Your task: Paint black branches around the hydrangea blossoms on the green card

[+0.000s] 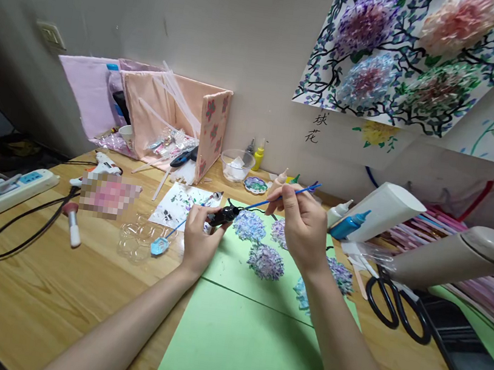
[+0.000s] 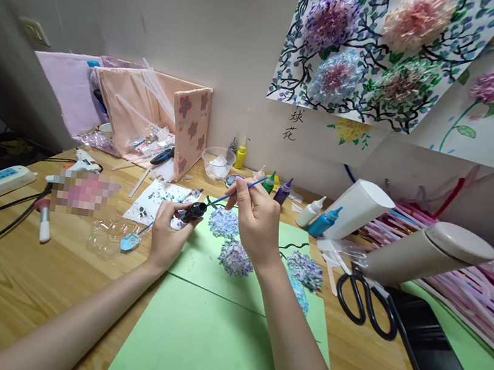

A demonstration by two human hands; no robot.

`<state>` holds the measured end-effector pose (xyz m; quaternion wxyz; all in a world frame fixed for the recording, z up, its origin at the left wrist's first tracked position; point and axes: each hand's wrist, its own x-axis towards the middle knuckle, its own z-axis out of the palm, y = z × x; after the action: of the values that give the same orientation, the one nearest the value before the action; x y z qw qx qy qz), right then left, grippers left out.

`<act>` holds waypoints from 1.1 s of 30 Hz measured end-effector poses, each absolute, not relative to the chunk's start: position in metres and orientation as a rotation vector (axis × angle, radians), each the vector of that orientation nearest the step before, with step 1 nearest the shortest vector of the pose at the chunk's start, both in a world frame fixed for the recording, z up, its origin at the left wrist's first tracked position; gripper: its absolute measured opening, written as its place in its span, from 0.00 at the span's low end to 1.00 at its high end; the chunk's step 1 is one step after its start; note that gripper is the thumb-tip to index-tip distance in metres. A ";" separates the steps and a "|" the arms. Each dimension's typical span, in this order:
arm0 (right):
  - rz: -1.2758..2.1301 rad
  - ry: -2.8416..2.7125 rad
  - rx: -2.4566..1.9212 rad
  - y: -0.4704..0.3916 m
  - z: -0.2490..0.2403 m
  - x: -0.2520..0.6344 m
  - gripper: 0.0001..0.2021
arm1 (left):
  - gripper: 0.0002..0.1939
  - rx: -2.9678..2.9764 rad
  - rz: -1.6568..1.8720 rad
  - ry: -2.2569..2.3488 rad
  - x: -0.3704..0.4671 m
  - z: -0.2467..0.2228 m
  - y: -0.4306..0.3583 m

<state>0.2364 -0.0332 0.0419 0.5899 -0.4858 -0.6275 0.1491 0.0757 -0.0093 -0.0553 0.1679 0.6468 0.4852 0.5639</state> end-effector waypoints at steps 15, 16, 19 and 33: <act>0.246 -1.502 -1.116 -0.038 0.050 0.244 0.15 | 0.12 1.788 1.621 1.427 0.076 -0.056 -0.009; 0.223 -1.438 -1.101 -0.039 0.051 0.244 0.15 | 0.12 1.748 1.631 1.450 0.076 -0.055 -0.008; 0.232 -1.305 -1.066 -0.037 0.048 0.237 0.15 | 0.13 1.604 1.684 1.540 0.071 -0.052 -0.006; 0.352 -1.807 -1.248 -0.052 -0.028 0.175 0.13 | 0.17 1.261 2.054 1.725 0.020 -0.017 0.013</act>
<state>0.1748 -0.0524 -0.0280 0.4430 -0.5030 -0.7284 0.1418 0.0199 0.0129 -0.0166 0.0886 0.4239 0.5796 0.6904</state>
